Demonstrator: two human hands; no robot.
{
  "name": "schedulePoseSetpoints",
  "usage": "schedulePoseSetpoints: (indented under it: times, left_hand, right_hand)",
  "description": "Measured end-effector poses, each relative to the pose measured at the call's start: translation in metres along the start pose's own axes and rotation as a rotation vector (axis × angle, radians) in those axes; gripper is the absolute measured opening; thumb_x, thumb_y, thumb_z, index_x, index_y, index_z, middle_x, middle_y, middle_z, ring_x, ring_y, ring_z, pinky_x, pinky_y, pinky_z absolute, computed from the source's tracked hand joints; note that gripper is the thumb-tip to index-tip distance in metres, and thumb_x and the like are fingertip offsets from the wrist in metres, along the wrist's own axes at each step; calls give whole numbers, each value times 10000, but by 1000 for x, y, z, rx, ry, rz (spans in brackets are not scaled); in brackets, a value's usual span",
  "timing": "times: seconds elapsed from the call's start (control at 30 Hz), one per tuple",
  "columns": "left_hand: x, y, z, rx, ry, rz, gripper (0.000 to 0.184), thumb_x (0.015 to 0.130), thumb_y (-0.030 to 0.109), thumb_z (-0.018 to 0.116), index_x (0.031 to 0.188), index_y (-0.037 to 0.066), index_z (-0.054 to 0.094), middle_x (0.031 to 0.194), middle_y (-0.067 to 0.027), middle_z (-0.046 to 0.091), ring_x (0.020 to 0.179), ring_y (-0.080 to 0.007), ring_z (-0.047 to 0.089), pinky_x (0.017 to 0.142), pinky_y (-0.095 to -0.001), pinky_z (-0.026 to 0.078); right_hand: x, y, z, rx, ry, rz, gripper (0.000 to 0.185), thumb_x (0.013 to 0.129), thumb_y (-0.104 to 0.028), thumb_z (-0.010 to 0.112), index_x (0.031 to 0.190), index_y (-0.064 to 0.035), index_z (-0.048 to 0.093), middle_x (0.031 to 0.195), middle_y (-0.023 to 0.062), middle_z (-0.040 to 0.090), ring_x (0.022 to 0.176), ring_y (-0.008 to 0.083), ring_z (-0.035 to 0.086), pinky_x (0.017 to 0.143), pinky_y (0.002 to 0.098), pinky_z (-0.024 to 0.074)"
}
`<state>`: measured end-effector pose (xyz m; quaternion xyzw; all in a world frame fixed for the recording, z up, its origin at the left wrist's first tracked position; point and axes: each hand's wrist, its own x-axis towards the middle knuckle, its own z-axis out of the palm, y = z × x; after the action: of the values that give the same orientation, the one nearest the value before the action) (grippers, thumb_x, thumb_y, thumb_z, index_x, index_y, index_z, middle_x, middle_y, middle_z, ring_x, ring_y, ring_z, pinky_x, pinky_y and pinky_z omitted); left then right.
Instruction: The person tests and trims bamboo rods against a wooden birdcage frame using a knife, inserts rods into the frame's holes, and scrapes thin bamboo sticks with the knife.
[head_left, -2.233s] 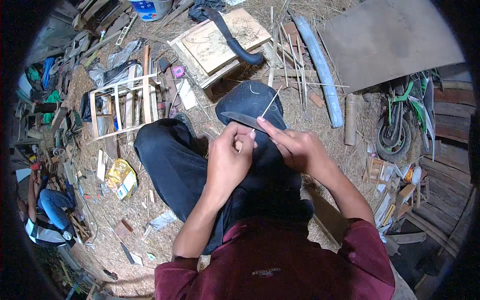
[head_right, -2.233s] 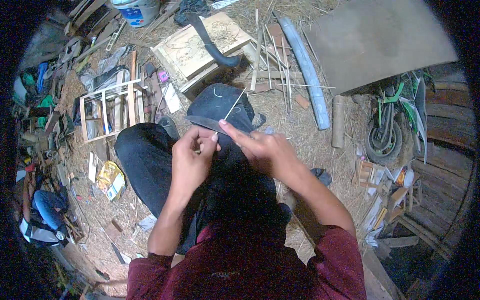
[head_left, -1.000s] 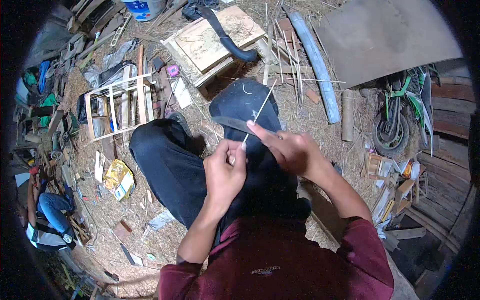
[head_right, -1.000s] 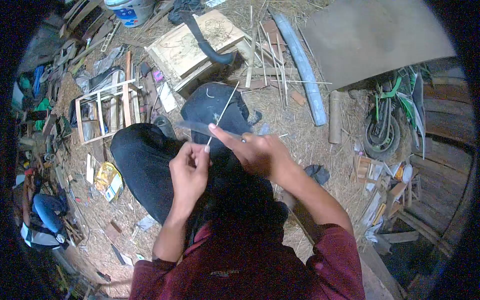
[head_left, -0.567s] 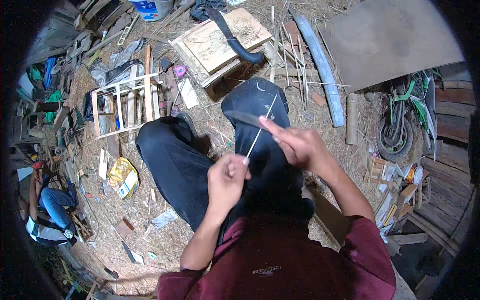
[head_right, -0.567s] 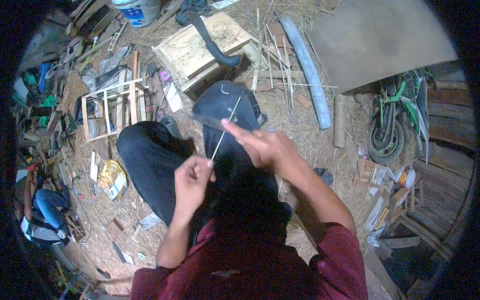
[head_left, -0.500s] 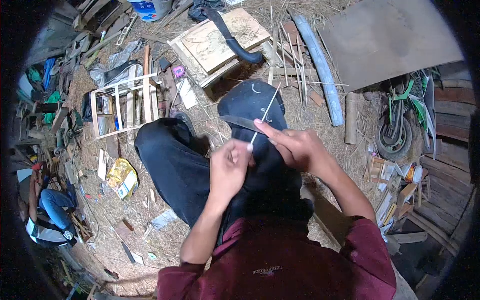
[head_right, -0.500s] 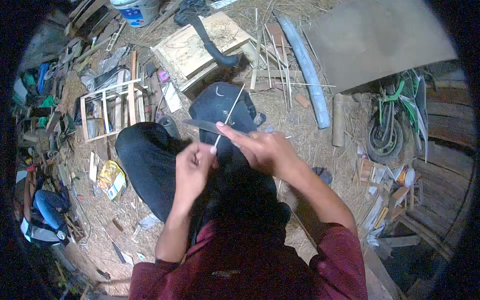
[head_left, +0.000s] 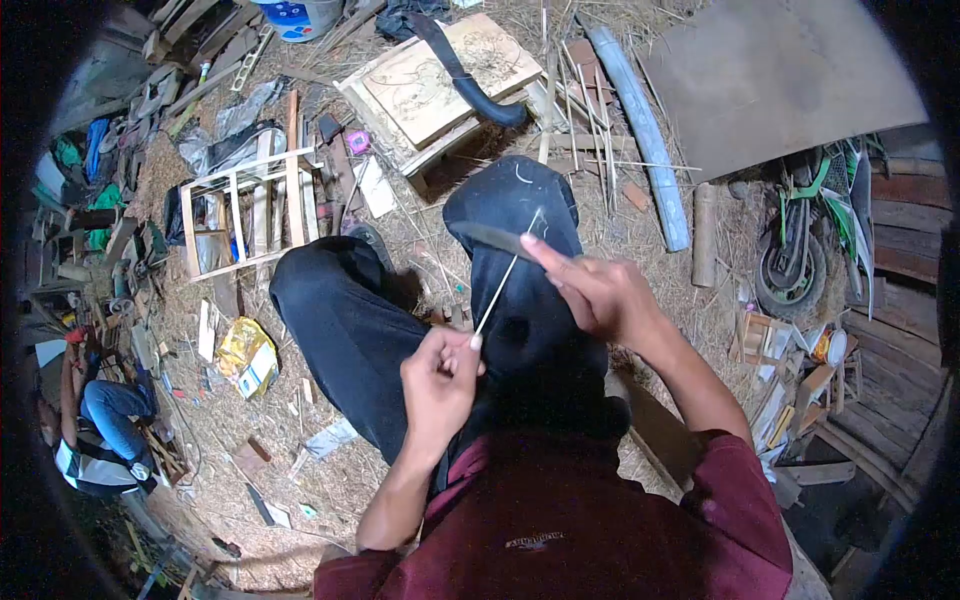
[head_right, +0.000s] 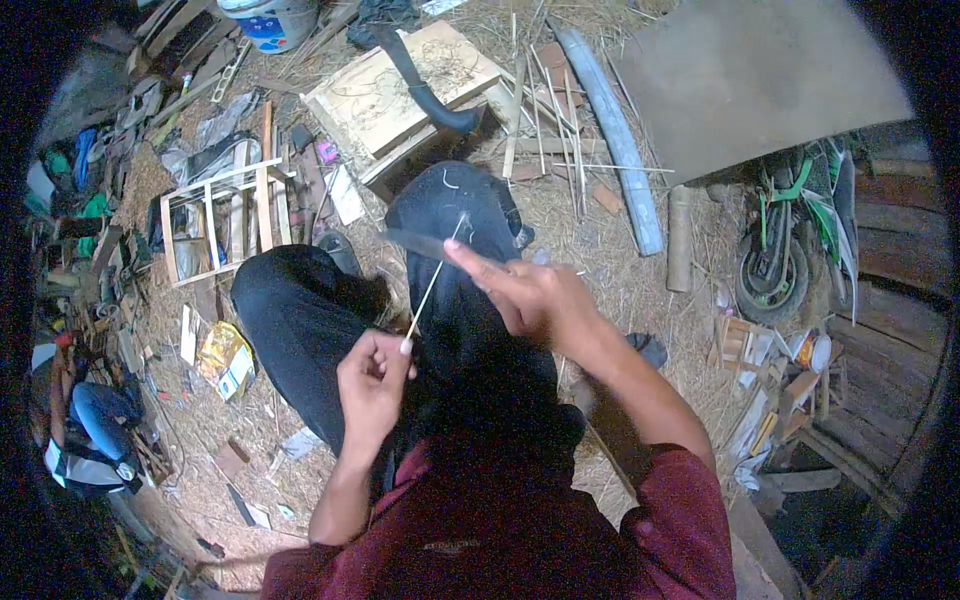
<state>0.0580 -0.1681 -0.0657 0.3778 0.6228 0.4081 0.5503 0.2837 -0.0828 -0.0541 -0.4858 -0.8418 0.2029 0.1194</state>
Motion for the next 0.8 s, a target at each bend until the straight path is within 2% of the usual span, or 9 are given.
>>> schedulePoseSetpoints:
  times: [0.07, 0.17, 0.3, 0.4, 0.5, 0.57, 0.63, 0.7, 0.8]
  left_hand:
    - [25, 14, 14, 132, -1, 79, 133, 915, 99, 636, 836, -7, 617, 610, -13, 600, 547, -27, 496, 503, -216, 390]
    - [42, 25, 28, 185, 11, 157, 124, 904, 86, 637, 825, -9, 619, 609, -38, 609, 540, -50, 512, 512, -241, 419]
    - [31, 23, 23, 261, 30, 190, 112, 898, 75, 639, 823, -6, 620, 603, -44, 613, 534, -54, 518, 509, -246, 429]
    - [7, 8, 3, 234, 20, 71, 100, 892, 64, 650, 822, -3, 623, 596, -24, 607, 535, -32, 506, 494, -215, 401]
    - [-9, -4, -13, 191, 39, 27, 102, 895, 62, 651, 824, -6, 624, 593, 2, 591, 545, -16, 488, 493, -200, 382]
    - [-11, -7, -15, 169, 72, -13, 104, 897, 63, 650, 825, -7, 623, 594, 5, 586, 552, -13, 486, 497, -201, 384]
    - [6, -1, -3, 151, 64, 75, 96, 898, 59, 644, 836, -10, 619, 604, -16, 601, 567, -29, 520, 513, -213, 409]
    - [27, 19, 15, 276, 60, 222, 90, 897, 52, 640, 839, -14, 617, 616, -45, 620, 580, -54, 560, 525, -229, 432]
    - [42, 29, 28, 211, 29, 174, 85, 891, 44, 642, 838, -17, 616, 630, -67, 634, 596, -74, 590, 539, -243, 449]
  right_hand:
    - [-1, -5, -3, -43, -61, -27, 598, 887, -170, 546, 1431, -371, 401, 613, 145, 575, 536, 339, 627, 471, 452, 509]
    - [3, -12, -11, -114, -107, -25, 592, 869, -90, 587, 1406, -307, 465, 611, 127, 568, 544, 315, 610, 497, 421, 495]
    - [0, -3, 0, -56, -19, 24, 657, 850, -112, 559, 1432, -372, 399, 605, 151, 573, 518, 357, 610, 480, 466, 505]
    - [3, 1, 5, 50, 93, 64, 662, 846, -94, 577, 1432, -355, 408, 643, 157, 595, 558, 354, 622, 516, 465, 512]
    - [5, 3, 1, 89, 92, 110, 652, 851, -91, 585, 1429, -341, 418, 677, 157, 612, 587, 347, 629, 539, 457, 516]
    - [5, 2, -2, 80, 24, 81, 630, 864, -87, 580, 1427, -321, 424, 676, 154, 607, 597, 344, 629, 545, 446, 514]
    - [4, -2, -11, 42, -93, 47, 582, 876, -70, 579, 1411, -268, 465, 685, 161, 606, 607, 347, 622, 552, 434, 505]
    - [3, -3, -8, -3, -105, 17, 660, 857, -91, 571, 1439, -344, 391, 657, 149, 594, 583, 359, 622, 531, 458, 517]
    - [2, -1, -4, -13, -67, 0, 699, 849, -107, 558, 1453, -390, 350, 637, 147, 586, 562, 370, 618, 513, 477, 522]
